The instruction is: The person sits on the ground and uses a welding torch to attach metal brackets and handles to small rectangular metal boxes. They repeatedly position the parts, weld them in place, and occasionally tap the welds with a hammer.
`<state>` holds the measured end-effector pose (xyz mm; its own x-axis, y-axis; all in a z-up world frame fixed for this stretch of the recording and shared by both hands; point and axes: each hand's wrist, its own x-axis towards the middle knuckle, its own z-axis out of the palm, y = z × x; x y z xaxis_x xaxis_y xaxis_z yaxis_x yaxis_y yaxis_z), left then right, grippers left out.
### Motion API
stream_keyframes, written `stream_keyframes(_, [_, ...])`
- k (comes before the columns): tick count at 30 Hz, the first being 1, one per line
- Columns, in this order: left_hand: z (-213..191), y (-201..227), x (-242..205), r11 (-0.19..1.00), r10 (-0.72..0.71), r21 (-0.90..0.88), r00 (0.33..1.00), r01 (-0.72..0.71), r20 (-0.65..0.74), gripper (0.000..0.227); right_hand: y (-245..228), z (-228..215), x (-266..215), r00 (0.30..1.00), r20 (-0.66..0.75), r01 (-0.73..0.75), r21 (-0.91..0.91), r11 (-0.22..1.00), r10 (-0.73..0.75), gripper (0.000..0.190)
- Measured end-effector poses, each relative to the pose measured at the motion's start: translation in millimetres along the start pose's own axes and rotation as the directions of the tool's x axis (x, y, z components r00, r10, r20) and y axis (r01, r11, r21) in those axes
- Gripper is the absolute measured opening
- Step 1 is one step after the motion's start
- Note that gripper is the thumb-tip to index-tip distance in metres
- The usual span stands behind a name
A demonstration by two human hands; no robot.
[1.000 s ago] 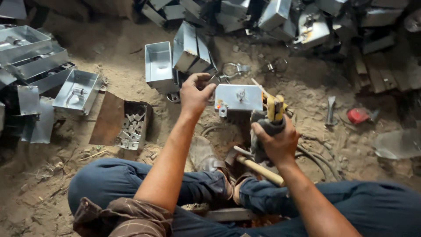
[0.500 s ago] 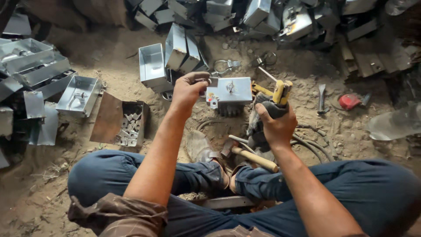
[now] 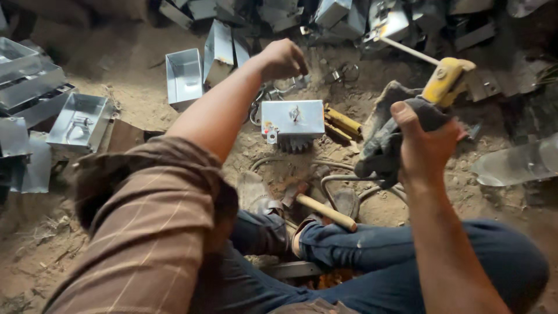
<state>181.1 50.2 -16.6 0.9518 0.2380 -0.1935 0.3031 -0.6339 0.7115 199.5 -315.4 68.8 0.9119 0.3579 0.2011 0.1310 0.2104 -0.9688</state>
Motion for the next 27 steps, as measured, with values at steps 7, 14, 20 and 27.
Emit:
stream_keyframes(7, [39.6,-46.3,80.2,0.996,-0.004,-0.089,0.972,0.025,0.235,0.026,46.9,-1.1,9.3,0.998,-0.007,-0.063,-0.328,0.943,0.065,0.03])
stream_keyframes(14, [72.1,-78.5,110.0,0.987,-0.112,-0.061,0.901,0.151,0.419,0.027,88.1,1.9,15.9,0.985,0.032,-0.152,-0.329,0.932,0.172,0.031])
stream_keyframes(20, [83.0,-83.6,124.0,0.987,-0.065,-0.106,0.906,0.119,0.418,0.025,92.4,2.4,2.4,0.98,0.066,-0.14,-0.452,0.881,0.19,0.034])
stream_keyframes(27, [77.3,-81.7,114.6,0.973,-0.052,-0.194,0.933,0.129,0.357,0.026,95.2,-4.7,-8.4,0.975,0.066,-0.141,-0.547,0.825,0.21,0.031])
